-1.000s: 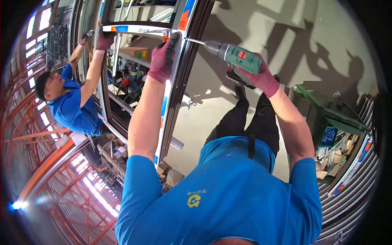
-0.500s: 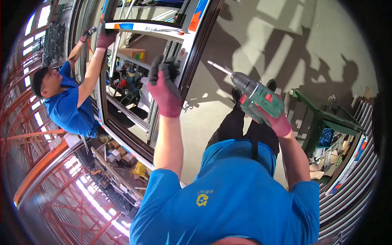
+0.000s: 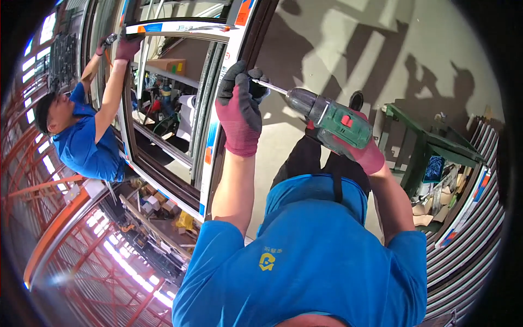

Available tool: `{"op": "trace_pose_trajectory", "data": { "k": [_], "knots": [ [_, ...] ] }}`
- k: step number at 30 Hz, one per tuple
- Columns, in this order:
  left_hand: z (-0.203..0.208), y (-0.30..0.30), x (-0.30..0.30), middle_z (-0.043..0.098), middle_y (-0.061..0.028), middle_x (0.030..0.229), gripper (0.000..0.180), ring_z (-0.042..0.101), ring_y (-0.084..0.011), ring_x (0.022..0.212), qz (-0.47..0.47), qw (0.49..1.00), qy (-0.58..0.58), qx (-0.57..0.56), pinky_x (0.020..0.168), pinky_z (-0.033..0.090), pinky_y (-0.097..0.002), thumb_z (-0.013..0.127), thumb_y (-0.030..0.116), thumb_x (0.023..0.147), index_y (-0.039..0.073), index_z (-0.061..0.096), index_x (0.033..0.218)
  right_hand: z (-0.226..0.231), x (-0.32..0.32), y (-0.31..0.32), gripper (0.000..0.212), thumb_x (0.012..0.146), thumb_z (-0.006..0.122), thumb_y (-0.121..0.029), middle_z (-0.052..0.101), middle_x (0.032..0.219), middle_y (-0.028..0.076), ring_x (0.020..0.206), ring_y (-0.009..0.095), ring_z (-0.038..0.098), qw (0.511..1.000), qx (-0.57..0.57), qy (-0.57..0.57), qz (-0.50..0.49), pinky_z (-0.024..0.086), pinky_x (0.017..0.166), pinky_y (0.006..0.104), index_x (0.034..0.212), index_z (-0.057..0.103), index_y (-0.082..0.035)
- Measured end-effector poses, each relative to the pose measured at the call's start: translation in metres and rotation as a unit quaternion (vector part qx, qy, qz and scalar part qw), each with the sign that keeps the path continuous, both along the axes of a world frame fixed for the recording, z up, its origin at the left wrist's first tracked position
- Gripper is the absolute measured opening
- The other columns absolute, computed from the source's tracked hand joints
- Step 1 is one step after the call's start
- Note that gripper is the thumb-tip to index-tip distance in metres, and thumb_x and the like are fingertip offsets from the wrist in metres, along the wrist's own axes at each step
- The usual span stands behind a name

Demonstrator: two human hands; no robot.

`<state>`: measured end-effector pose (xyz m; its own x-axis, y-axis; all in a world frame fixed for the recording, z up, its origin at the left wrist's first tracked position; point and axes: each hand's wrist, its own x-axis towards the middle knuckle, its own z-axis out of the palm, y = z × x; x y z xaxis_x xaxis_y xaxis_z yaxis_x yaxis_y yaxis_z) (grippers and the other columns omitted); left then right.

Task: The recorder is assembling and securing components of large industrial window or door frames using power tools and hand tools.

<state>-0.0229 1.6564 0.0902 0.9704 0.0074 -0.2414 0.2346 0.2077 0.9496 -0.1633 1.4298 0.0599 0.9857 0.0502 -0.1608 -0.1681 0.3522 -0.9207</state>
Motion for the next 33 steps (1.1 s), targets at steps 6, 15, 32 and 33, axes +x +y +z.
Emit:
{"op": "trace_pose_trajectory", "data": {
  "k": [6, 15, 32, 33],
  "knots": [
    [0.001, -0.006, 0.003, 0.077, -0.0118, 0.103, 0.027, 0.073, -0.0169, 0.084, -0.028, 0.998, 0.013, 0.062, 0.071, 0.061, -0.0305, 0.061, 0.016, 0.109, 0.001, 0.067, 0.131, -0.008, -0.009, -0.012, 0.049, 0.091, 0.076, -0.013, 0.075, 0.116, 0.012, 0.107, 0.019, 0.072, 0.998, 0.052, 0.043, 0.015, 0.056, 0.094, 0.036, 0.136, 0.064, 0.001],
    [-0.024, -0.029, 0.013, 0.073, -0.0091, 0.103, 0.022, 0.071, -0.0154, 0.086, -0.101, 0.988, 0.014, 0.119, 0.078, 0.06, -0.0297, 0.054, 0.005, 0.107, -0.004, 0.067, 0.123, -0.054, -0.006, -0.007, 0.053, 0.089, 0.078, -0.006, 0.074, 0.122, 0.01, 0.11, 0.019, 0.07, 0.994, -0.09, -0.043, -0.039, 0.054, 0.099, 0.0337, 0.14, 0.063, -0.001],
    [-0.067, -0.055, 0.063, 0.073, -0.0128, 0.116, 0.037, 0.069, -0.0182, 0.109, -0.127, 0.949, -0.131, 0.257, 0.099, 0.054, -0.0309, 0.053, -0.002, 0.1, -0.008, 0.062, 0.135, -0.122, 0.039, 0.007, 0.036, 0.088, 0.076, -0.003, 0.071, 0.096, 0.0, 0.086, 0.011, 0.068, 0.98, 0.077, 0.162, -0.088, 0.056, 0.079, 0.0285, 0.123, 0.07, -0.007],
    [-0.068, -0.055, 0.064, 0.073, -0.0124, 0.116, 0.037, 0.069, -0.0179, 0.108, -0.125, 0.952, -0.118, 0.254, 0.098, 0.054, -0.0306, 0.054, -0.002, 0.1, -0.007, 0.062, 0.135, -0.122, 0.041, 0.008, 0.034, 0.087, 0.076, -0.003, 0.07, 0.095, 0.0, 0.084, 0.011, 0.066, 0.978, 0.101, 0.149, -0.102, 0.055, 0.077, 0.0286, 0.121, 0.07, -0.007]
  ]
}}
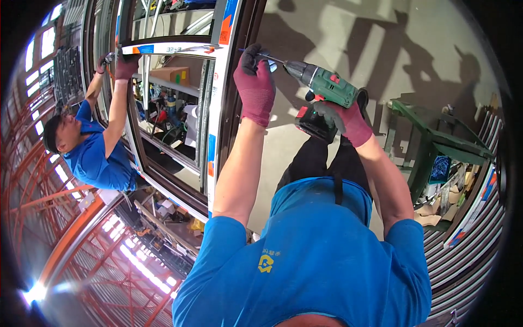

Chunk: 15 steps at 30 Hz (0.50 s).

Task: The recorder is assembling and securing components of large industrial window or door frames using power tools and hand tools.

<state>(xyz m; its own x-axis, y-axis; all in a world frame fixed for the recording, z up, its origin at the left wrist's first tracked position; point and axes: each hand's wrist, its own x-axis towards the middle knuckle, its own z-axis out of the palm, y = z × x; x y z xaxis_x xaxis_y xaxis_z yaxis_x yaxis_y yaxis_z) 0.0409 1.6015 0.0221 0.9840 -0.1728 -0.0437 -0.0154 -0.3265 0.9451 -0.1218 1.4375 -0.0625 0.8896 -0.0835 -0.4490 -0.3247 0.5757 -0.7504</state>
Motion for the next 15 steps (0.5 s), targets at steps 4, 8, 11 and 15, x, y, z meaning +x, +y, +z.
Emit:
{"op": "trace_pose_trajectory", "data": {
  "k": [4, 8, 11, 15],
  "knots": [
    [0.0, 0.002, 0.002, 0.073, -0.0117, 0.115, 0.037, 0.069, -0.017, 0.105, 0.009, 1.0, 0.002, 0.002, 0.096, 0.055, -0.03, 0.055, -0.002, 0.099, -0.007, 0.062, 0.135, 0.018, 0.013, -0.018, 0.044, 0.086, 0.086, -0.014, 0.077, 0.116, 0.003, 0.106, 0.012, 0.07, 0.998, -0.007, -0.016, 0.067, 0.056, 0.096, 0.0314, 0.128, 0.072, -0.008],
    [0.008, 0.001, 0.004, 0.073, -0.0114, 0.112, 0.038, 0.069, -0.0157, 0.102, -0.005, 1.0, -0.001, 0.018, 0.092, 0.055, -0.0292, 0.059, 0.0, 0.099, -0.006, 0.062, 0.136, 0.014, 0.021, -0.026, 0.043, 0.086, 0.086, -0.016, 0.076, 0.114, 0.002, 0.103, 0.012, 0.069, 0.997, 0.041, -0.052, 0.048, 0.055, 0.093, 0.0313, 0.126, 0.072, -0.008],
    [0.033, 0.004, 0.005, 0.075, -0.0107, 0.101, 0.039, 0.07, -0.0127, 0.093, -0.023, 0.993, 0.009, 0.118, 0.085, 0.056, -0.0287, 0.065, 0.005, 0.098, -0.002, 0.065, 0.136, 0.003, 0.029, -0.028, 0.043, 0.087, 0.085, -0.013, 0.076, 0.115, 0.002, 0.108, 0.013, 0.07, 0.996, 0.033, -0.02, 0.08, 0.056, 0.096, 0.0324, 0.128, 0.072, -0.009],
    [0.08, 0.011, 0.054, 0.075, -0.0103, 0.089, 0.032, 0.073, -0.017, 0.079, -0.047, 0.906, -0.361, 0.217, 0.073, 0.057, -0.0304, 0.077, 0.009, 0.092, 0.002, 0.073, 0.123, -0.002, 0.031, -0.029, 0.041, 0.089, 0.076, -0.001, 0.074, 0.112, 0.003, 0.104, 0.012, 0.069, 0.998, 0.048, -0.028, 0.023, 0.057, 0.091, 0.0311, 0.128, 0.068, -0.006]
  ]
}}
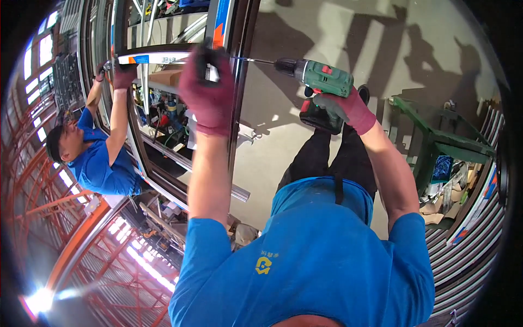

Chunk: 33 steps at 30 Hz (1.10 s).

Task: The recorder is assembling and securing components of large industrial window or door frames using power tools and hand tools.

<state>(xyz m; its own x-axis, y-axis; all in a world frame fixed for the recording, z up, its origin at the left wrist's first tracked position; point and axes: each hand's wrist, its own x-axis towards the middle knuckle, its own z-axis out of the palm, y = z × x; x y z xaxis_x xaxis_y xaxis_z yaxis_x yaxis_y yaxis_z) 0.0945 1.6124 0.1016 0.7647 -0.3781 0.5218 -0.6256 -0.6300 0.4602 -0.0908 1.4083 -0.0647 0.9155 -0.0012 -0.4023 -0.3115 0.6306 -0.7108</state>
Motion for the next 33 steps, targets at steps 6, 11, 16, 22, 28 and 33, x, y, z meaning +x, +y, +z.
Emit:
{"op": "trace_pose_trajectory", "data": {
  "k": [6, 11, 16, 22, 28, 33],
  "knots": [
    [-0.024, 0.008, 0.108, 0.076, -0.0251, 0.107, 0.05, 0.072, -0.0437, 0.104, 0.073, 0.916, 0.207, 0.337, 0.09, 0.057, -0.0493, 0.063, 0.048, 0.102, 0.003, 0.073, 0.12, -0.001, 0.002, -0.002, 0.039, 0.09, 0.081, -0.006, 0.078, 0.112, 0.004, 0.105, 0.015, 0.073, 0.988, -0.125, -0.059, 0.064, 0.058, 0.097, 0.0345, 0.127, 0.072, -0.006],
    [-0.042, 0.015, 0.109, 0.074, -0.0261, 0.101, 0.053, 0.07, -0.0466, 0.101, 0.04, 0.934, 0.15, 0.321, 0.087, 0.055, -0.0549, 0.056, 0.052, 0.103, 0.002, 0.071, 0.114, 0.007, 0.014, 0.0, 0.044, 0.083, 0.083, -0.005, 0.077, 0.109, 0.009, 0.099, 0.016, 0.072, 0.967, -0.185, -0.172, 0.044, 0.056, 0.09, 0.033, 0.125, 0.07, -0.001],
    [-0.042, 0.023, 0.106, 0.073, -0.0277, 0.107, 0.057, 0.069, -0.0474, 0.106, 0.076, 0.92, 0.135, 0.361, 0.093, 0.054, -0.0544, 0.055, 0.051, 0.104, -0.001, 0.069, 0.122, 0.018, 0.04, -0.018, 0.054, 0.077, 0.085, -0.011, 0.073, 0.11, 0.013, 0.095, 0.029, 0.069, 0.929, -0.283, -0.23, 0.058, 0.054, 0.086, 0.0386, 0.127, 0.069, 0.001],
    [-0.039, 0.022, 0.106, 0.073, -0.0268, 0.115, 0.057, 0.068, -0.0461, 0.11, 0.066, 0.919, 0.169, 0.349, 0.097, 0.052, -0.0534, 0.058, 0.049, 0.103, 0.0, 0.066, 0.131, 0.018, 0.061, -0.019, 0.053, 0.084, 0.078, -0.039, 0.071, 0.098, 0.015, 0.09, 0.035, 0.068, 0.883, -0.376, -0.268, 0.083, 0.054, 0.084, 0.0448, 0.118, 0.072, 0.0],
    [-0.029, 0.01, 0.099, 0.074, -0.026, 0.106, 0.052, 0.07, -0.0463, 0.103, 0.078, 0.911, 0.186, 0.361, 0.092, 0.054, -0.054, 0.058, 0.046, 0.103, 0.001, 0.068, 0.129, 0.008, 0.071, -0.016, 0.056, 0.082, 0.078, -0.043, 0.071, 0.095, 0.016, 0.088, 0.037, 0.067, 0.872, -0.385, -0.286, 0.095, 0.053, 0.081, 0.046, 0.118, 0.072, 0.0],
    [-0.024, -0.002, 0.096, 0.072, -0.0291, 0.1, 0.045, 0.068, -0.0504, 0.098, 0.056, 0.928, 0.176, 0.323, 0.086, 0.052, -0.058, 0.056, 0.043, 0.105, 0.002, 0.07, 0.113, 0.02, 0.073, -0.03, 0.051, 0.081, 0.085, -0.028, 0.075, 0.101, 0.016, 0.09, 0.037, 0.073, 0.843, -0.43, -0.315, 0.077, 0.058, 0.08, 0.0443, 0.127, 0.072, -0.008]
  ]
}}
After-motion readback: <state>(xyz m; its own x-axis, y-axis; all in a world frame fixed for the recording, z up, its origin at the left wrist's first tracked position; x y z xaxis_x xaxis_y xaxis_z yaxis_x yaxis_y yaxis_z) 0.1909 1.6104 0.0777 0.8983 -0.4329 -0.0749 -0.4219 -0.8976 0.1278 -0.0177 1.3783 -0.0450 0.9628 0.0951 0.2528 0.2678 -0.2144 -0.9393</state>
